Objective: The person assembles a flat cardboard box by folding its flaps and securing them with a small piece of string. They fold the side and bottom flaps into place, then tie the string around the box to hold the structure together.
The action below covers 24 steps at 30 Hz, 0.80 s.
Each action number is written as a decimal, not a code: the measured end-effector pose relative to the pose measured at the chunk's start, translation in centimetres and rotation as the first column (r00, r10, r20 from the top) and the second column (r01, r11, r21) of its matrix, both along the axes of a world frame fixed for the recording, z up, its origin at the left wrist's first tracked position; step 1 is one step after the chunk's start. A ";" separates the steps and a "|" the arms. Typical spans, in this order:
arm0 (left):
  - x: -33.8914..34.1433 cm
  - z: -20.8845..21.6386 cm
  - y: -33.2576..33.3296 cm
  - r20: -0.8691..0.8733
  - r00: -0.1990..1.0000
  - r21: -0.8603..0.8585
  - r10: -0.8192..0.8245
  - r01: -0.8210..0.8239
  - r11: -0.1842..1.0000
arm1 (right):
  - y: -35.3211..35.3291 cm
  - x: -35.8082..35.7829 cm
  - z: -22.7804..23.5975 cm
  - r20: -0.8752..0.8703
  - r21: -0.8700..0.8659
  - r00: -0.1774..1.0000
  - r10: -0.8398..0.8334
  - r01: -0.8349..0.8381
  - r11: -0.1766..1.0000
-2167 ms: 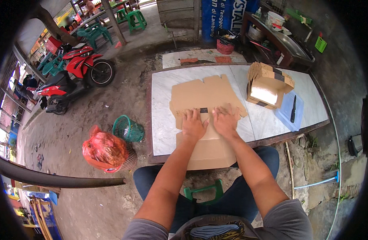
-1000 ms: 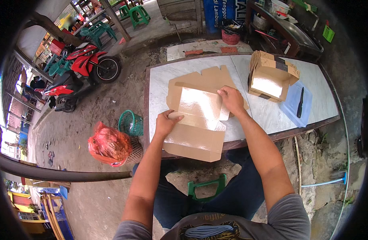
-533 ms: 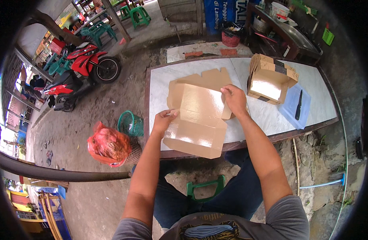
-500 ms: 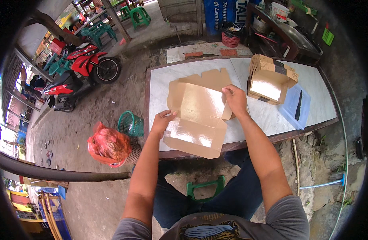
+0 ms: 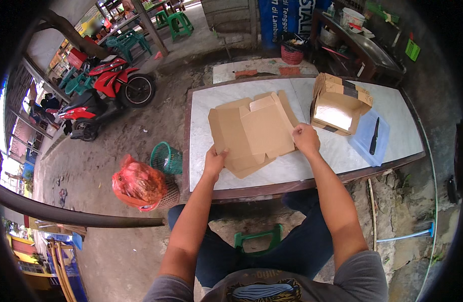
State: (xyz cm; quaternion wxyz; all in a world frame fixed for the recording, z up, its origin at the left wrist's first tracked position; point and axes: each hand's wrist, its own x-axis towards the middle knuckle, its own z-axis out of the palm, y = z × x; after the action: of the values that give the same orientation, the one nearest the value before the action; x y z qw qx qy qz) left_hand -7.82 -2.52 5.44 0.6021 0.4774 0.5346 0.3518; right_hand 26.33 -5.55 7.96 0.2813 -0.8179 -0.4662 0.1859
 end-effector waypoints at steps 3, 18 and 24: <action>-0.2 0.0 0.7 -0.011 0.998 0.073 -0.064 0.065 0.995 | -2.1 -0.7 4.5 0.237 -0.150 0.970 0.061 -0.026 0.988; -3.5 3.1 0.2 -0.471 0.757 0.133 -0.452 0.568 0.812 | 5.4 -6.5 -0.1 0.222 0.243 0.855 0.468 -0.514 0.823; -3.9 4.4 3.4 -0.531 0.671 0.024 -0.517 0.622 0.783 | 5.8 -6.5 -0.3 -0.108 0.002 0.906 0.409 -0.411 0.912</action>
State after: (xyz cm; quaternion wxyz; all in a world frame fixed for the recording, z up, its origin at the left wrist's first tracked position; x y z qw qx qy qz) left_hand -11.72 0.85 9.86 0.4710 0.7531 0.4551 0.0626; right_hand 19.88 0.20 7.65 0.2519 -0.6936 -0.6099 0.2889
